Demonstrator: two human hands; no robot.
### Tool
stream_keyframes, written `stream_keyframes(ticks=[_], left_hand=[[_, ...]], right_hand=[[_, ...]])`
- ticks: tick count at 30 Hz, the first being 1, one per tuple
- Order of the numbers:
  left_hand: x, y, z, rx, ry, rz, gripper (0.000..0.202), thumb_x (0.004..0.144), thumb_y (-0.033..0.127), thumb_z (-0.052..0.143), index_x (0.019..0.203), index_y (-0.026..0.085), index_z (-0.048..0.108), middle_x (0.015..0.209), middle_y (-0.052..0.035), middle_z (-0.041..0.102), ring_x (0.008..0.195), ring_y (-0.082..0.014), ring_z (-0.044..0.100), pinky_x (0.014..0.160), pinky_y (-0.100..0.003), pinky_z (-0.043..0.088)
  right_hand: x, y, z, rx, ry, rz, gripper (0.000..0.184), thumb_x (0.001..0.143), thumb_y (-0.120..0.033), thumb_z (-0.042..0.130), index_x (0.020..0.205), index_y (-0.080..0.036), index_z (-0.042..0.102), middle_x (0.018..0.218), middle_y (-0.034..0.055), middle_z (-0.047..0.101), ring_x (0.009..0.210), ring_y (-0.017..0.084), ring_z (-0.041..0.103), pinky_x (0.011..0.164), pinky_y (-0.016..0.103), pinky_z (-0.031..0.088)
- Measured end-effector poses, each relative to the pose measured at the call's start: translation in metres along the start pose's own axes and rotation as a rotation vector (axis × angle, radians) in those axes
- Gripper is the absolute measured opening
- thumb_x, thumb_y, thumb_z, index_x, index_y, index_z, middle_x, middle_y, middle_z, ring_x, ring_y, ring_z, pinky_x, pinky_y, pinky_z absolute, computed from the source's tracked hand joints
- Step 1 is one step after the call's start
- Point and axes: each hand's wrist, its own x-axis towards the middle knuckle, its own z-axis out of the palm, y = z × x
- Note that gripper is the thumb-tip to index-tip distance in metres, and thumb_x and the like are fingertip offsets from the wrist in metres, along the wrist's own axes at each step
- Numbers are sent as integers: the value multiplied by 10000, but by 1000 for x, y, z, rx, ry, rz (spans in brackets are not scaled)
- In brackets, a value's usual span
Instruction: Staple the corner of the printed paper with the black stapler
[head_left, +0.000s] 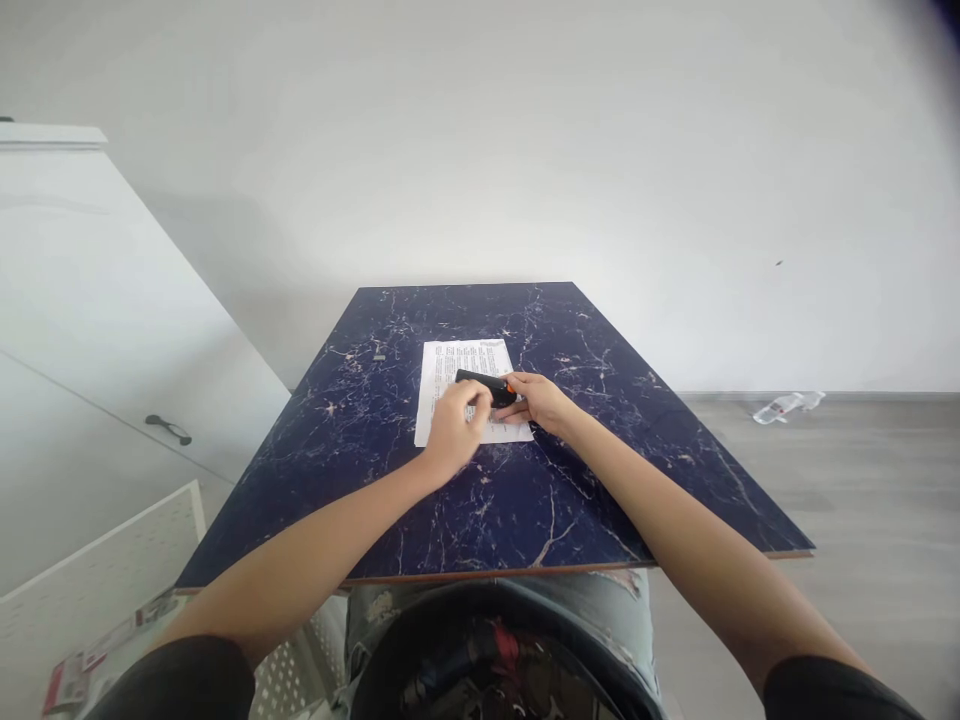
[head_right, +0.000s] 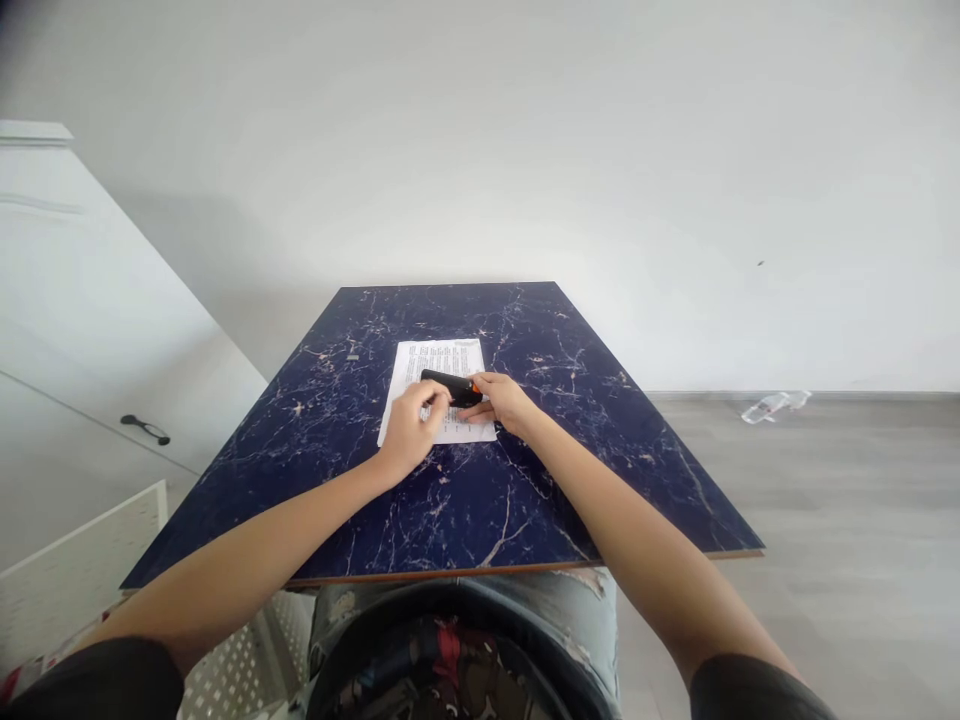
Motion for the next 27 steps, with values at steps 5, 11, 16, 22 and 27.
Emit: stream_keyframes(ticks=[5,11,16,22,27], left_hand=[[23,-46,-14,-179,407,-391,226,1001,318,479,835,224,599,936,-41,639,931,-213,587,796,-325,428],[34,-87,-12,-442,550,-652,267,999,343,440,856,220,630,1027,-58,658,972,-204,628,786,-305,457],[31,-90,-7,-419,508,-591,291,1006,336,443,835,223,649,1002,-52,665,935,-193,626,775,-293,451],[30,-90,-8,-350,442,-605,343,1018,377,414,821,221,647,1000,-58,679,899,-210,628,765,-314,437],[31,-83,-13,-303,493,-520,302,1016,368,437,862,223,653,1007,-61,667,973,-212,616,847,-318,456]], right_hand=[[-2,1,9,41,79,-37,201,1014,-339,591,1147,-193,629,1176,122,660,751,223,791,678,332,679],[-4,0,11,5,86,-51,231,1004,-399,589,1097,-191,626,1173,127,669,666,209,773,598,323,667],[-7,1,10,-339,44,-185,401,842,-460,791,1133,-207,681,923,75,746,529,199,704,479,328,610],[-5,5,10,-593,141,-296,283,805,-313,783,1056,-201,714,690,21,693,478,206,660,491,343,573],[-16,-4,13,-793,358,-646,237,851,-334,733,1072,-245,733,987,59,750,789,237,722,723,364,580]])
